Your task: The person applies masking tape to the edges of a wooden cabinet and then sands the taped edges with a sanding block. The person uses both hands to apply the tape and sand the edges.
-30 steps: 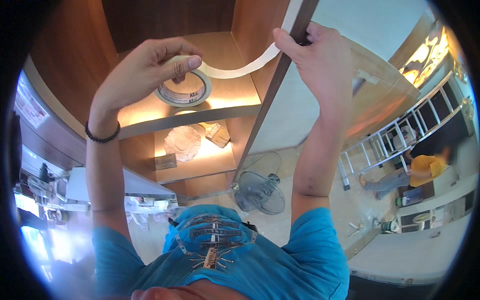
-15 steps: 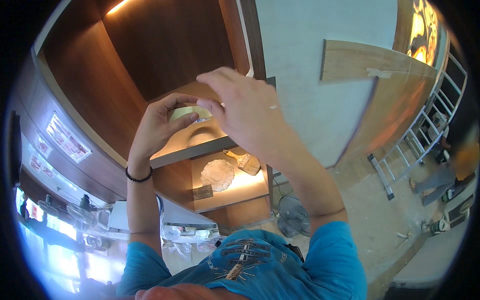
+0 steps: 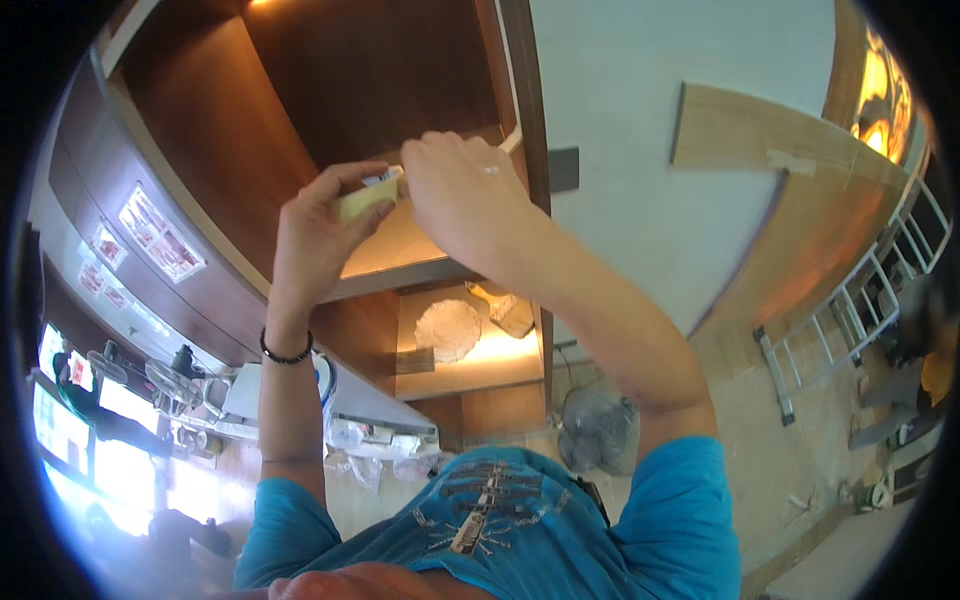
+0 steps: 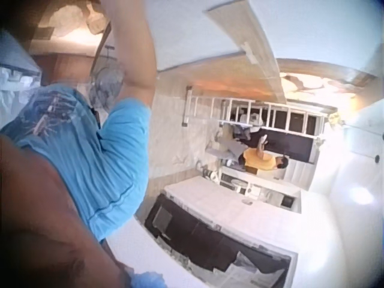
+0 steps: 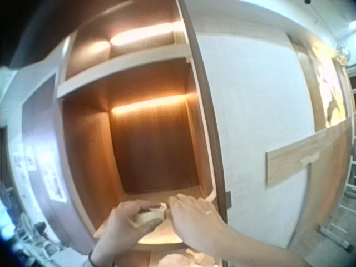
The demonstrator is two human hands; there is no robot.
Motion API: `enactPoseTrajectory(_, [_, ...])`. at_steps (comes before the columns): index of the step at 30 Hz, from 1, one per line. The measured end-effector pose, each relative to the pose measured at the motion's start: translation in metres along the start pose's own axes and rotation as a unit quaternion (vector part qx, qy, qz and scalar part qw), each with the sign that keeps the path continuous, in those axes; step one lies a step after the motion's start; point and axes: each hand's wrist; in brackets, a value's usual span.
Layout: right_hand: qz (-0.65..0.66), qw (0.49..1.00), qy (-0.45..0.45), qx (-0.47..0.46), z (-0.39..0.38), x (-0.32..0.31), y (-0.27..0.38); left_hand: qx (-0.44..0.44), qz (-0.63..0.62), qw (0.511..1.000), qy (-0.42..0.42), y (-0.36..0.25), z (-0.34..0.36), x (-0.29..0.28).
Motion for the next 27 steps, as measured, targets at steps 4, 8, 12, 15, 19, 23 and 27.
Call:
enactPoseTrajectory(4, [-0.024, 1.0, 0.006, -0.006, 0.007, -0.009, 0.01, 0.09, 0.149, 0.982, -0.075, 0.0, -0.007, 0.003])
enactPoseTrajectory(8, [-0.025, 0.997, -0.045, -0.064, 0.008, -0.012, 0.013, 0.114, 0.166, 0.974, -0.102, -0.005, -0.004, 0.005])
enactPoseTrajectory(12, [-0.063, 0.993, -0.066, -0.081, -0.005, -0.007, 0.013, 0.005, 0.034, 0.999, -0.04, -0.011, -0.003, 0.008])
enactPoseTrajectory(15, [-0.082, 0.988, -0.085, -0.096, -0.008, -0.004, 0.012, -0.037, 0.024, 0.999, -0.021, -0.011, 0.001, 0.016])
enactPoseTrajectory(19, [-0.083, 0.987, -0.09, -0.104, -0.003, -0.005, 0.007, -0.06, 0.009, 0.998, -0.008, -0.004, 0.01, 0.014])
enactPoseTrajectory(23, [-0.056, 0.981, -0.149, -0.114, 0.005, 0.001, -0.002, -0.064, 0.011, 0.998, -0.024, -0.003, 0.017, 0.01])
enactPoseTrajectory(27, [-0.032, 0.973, -0.183, -0.136, 0.007, 0.011, -0.01, 0.026, -0.006, 0.997, -0.066, 0.013, 0.015, 0.02])
Point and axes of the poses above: each hand's wrist, its own z-axis towards the middle knuckle, its own x-axis out of the palm, y = z × x, and after that the axes turned 1 degree about x, right-handed
